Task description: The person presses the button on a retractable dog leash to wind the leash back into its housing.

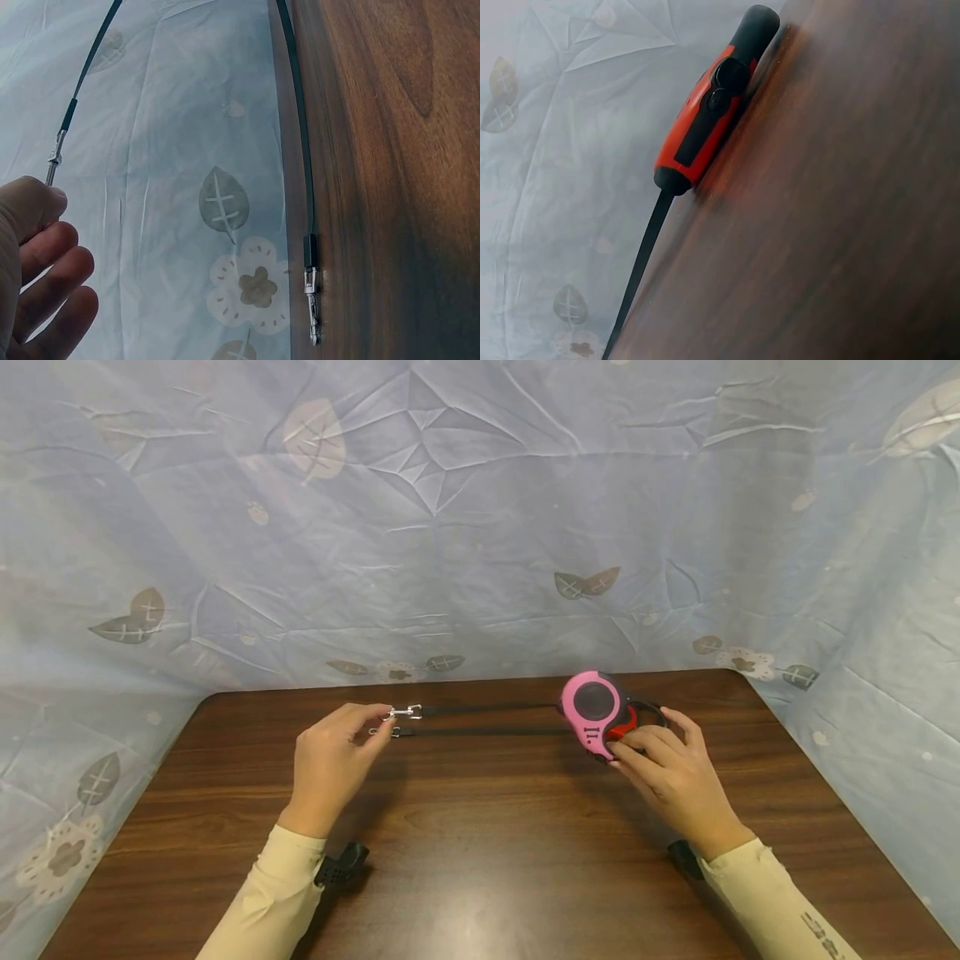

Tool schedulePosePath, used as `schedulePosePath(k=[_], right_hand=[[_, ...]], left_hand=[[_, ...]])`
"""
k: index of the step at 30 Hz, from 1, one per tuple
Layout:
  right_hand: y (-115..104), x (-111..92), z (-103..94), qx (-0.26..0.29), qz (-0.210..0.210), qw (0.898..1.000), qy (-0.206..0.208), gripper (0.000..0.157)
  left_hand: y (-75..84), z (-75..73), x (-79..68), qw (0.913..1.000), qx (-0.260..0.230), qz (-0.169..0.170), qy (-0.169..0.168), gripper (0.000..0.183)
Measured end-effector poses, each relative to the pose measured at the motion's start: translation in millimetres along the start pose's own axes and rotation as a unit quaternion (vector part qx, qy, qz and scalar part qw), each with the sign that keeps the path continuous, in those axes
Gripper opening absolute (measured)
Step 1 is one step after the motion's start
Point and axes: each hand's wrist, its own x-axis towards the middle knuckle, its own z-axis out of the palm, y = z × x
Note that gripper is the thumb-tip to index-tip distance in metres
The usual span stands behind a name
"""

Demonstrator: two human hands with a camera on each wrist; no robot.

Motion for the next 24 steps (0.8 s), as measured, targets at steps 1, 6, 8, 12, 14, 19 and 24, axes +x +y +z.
schedulePosePath(k=[1, 6, 8, 12, 14, 19, 24], right_hand=[[-0.2, -0.3, 0.2, 0.001, 0.001, 1.000, -0.001, 0.034], [-1.1, -1.1, 0.8, 0.012, 0.008, 1.000, 0.000, 0.034], [-1.5, -1.1, 0.9, 0.015, 0.010, 1.000, 0.001, 0.034], [-2.3, -0.4, 0.9, 0.018, 0.013, 1.000, 0.004, 0.033], [-2.6, -0.2, 0.8, 0.018, 0.014, 1.000, 0.005, 0.033], [-2.8, 0.2, 0.8, 0.016, 0.011, 1.000, 0.008, 0.034], [-3.3, 0.0, 0.9, 0.017, 0.010, 1.000, 0.007, 0.034]], left_hand=[[0.1, 0.2, -0.1, 1.0000, 0.000, 0.001, 0.000, 0.013], [0.6, 0.7, -0.2, 1.0000, 0.001, 0.001, 0.000, 0.012], [1.0, 0.8, -0.1, 1.0000, 0.000, 0.001, -0.001, 0.012], [1.2, 1.1, 0.1, 1.0000, 0.001, 0.002, 0.000, 0.012], [1.1, 1.3, 0.0, 1.0000, 0.002, 0.003, 0.001, 0.012], [1.1, 1.3, -0.4, 1.0000, 0.000, 0.003, -0.001, 0.011], [1.0, 1.7, -0.4, 0.9999, -0.003, 0.009, -0.009, 0.012]])
